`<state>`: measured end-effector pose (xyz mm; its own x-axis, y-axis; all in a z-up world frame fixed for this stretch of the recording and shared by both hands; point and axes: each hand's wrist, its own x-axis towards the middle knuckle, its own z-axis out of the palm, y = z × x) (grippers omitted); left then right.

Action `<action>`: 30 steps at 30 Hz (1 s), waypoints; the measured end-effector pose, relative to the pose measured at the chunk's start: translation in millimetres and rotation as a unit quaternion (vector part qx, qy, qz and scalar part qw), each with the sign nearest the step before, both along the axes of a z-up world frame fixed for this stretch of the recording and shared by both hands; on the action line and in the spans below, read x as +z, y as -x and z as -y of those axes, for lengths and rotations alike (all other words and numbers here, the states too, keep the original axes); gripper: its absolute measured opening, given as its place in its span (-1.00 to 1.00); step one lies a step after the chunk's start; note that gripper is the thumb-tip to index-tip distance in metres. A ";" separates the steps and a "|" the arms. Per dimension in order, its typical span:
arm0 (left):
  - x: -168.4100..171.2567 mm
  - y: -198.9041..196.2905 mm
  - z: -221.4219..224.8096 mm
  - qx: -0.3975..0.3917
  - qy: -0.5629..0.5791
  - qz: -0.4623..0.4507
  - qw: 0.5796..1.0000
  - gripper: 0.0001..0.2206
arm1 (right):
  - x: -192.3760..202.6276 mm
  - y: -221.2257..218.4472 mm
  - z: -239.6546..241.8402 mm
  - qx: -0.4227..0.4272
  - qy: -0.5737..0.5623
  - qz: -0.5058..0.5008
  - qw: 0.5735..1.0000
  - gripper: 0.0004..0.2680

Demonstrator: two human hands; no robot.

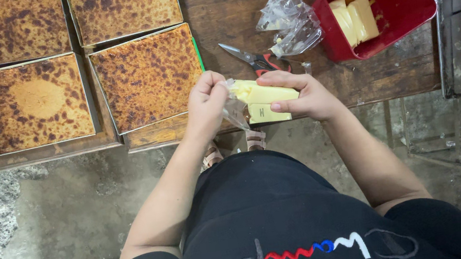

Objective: The person unpacks blocks of cheese by using shears to cut the plastic wrapping and places the cheese into a red container.

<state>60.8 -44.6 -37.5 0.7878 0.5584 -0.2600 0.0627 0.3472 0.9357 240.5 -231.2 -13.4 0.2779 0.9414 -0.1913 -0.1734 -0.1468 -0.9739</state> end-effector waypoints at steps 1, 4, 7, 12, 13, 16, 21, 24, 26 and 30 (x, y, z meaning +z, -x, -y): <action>-4.2 1.0 -0.2 0.017 -0.018 0.011 1.000 -0.92 | -2.0 1.1 0.3 -0.001 0.000 0.000 1.000 -0.60; -17.2 2.0 -3.8 0.038 -0.020 -0.007 0.999 -0.92 | -8.9 5.0 3.1 -0.012 -0.013 -0.010 1.000 -0.59; -29.6 4.4 -11.2 0.039 0.022 -0.045 0.998 -0.90 | -16.4 8.3 8.4 -0.052 0.092 -0.159 0.982 -0.52; -35.3 9.9 -26.2 0.034 0.078 -0.038 0.996 -0.86 | -2.5 9.5 9.1 -0.079 -0.045 -0.387 0.917 -0.44; -32.6 9.3 -28.5 0.050 0.091 -0.038 0.994 -0.85 | 3.9 4.0 9.4 -0.079 -0.045 -0.388 0.917 -0.44; -19.4 9.9 -35.5 0.068 0.123 -0.024 0.990 -0.85 | 14.0 -27.1 18.5 -0.118 -0.134 -0.262 0.948 -0.49; -3.9 20.2 -33.1 0.083 0.113 -0.040 0.989 -0.80 | -28.6 -129.8 55.7 -0.357 0.000 0.104 0.928 -0.49; -2.7 22.0 -34.8 0.101 0.148 -0.169 0.969 -0.77 | -76.4 -189.1 72.6 -0.369 0.074 0.275 0.885 -0.54; -8.8 15.9 -36.7 0.163 0.285 -0.049 0.943 -0.71 | -102.0 -217.3 82.4 -0.232 0.279 0.467 0.806 -0.63; -11.1 38.8 -33.3 0.136 0.171 -0.037 0.975 -0.73 | -109.7 -202.7 88.5 -0.262 0.294 0.520 0.758 -0.76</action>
